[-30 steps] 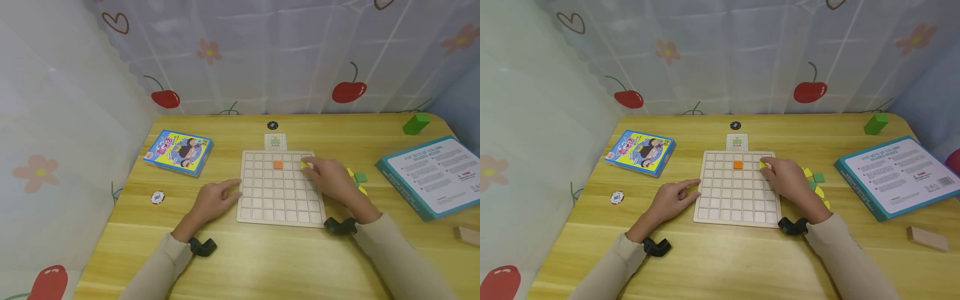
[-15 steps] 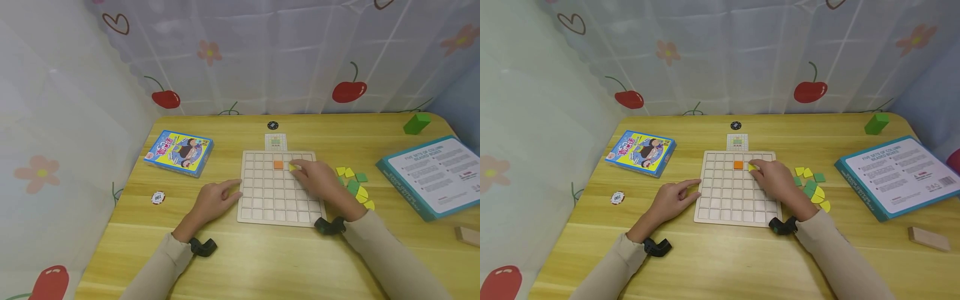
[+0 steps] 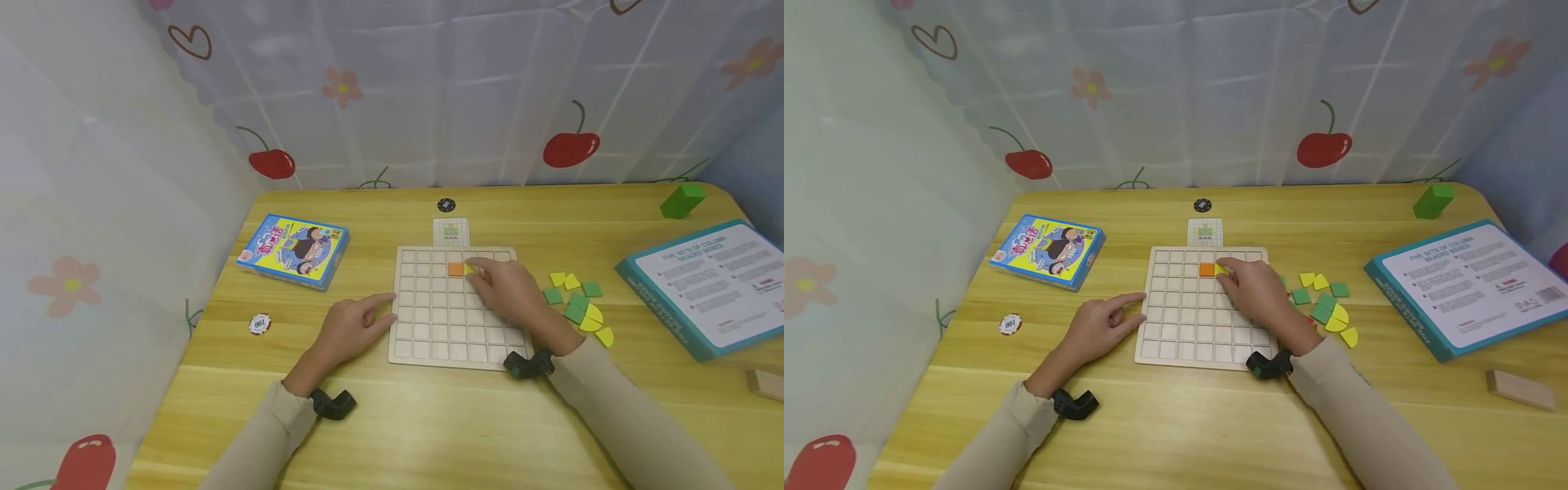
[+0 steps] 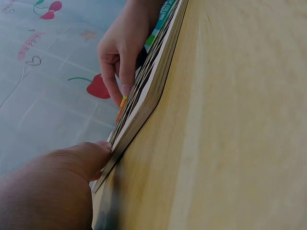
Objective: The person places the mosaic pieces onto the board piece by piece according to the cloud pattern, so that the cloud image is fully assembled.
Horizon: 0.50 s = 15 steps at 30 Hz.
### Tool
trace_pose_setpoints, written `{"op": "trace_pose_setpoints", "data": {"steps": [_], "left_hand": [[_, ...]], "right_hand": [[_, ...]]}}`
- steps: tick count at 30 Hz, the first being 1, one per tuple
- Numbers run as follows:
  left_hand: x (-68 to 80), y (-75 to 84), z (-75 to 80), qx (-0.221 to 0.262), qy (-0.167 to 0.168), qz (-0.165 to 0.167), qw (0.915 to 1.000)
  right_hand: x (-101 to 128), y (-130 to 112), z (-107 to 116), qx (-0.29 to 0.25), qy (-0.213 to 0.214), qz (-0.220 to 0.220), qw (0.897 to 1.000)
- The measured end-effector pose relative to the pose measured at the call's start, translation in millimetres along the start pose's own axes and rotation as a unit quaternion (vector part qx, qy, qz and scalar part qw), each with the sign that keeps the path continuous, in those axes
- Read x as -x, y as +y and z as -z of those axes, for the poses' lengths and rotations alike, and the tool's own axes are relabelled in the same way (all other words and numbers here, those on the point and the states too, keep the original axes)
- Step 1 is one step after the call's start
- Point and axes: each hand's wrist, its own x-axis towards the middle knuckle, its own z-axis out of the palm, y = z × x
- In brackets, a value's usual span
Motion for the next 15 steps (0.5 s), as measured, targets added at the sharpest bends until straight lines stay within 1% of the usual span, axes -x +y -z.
{"op": "trace_pose_setpoints", "data": {"steps": [6, 11, 15], "left_hand": [[-0.4, 1.1, -0.1, 0.000, -0.010, 0.009, 0.9999], [-0.3, 1.6, 1.2, -0.003, -0.009, 0.012, 0.9999], [-0.5, 2.3, 2.2, -0.002, -0.010, 0.013, 0.9999]], "right_hand": [[3, 3, -6, -0.001, 0.037, 0.002, 0.999], [4, 2, -11, -0.004, 0.065, 0.007, 0.998], [5, 2, -13, 0.003, 0.080, 0.013, 0.997]]}}
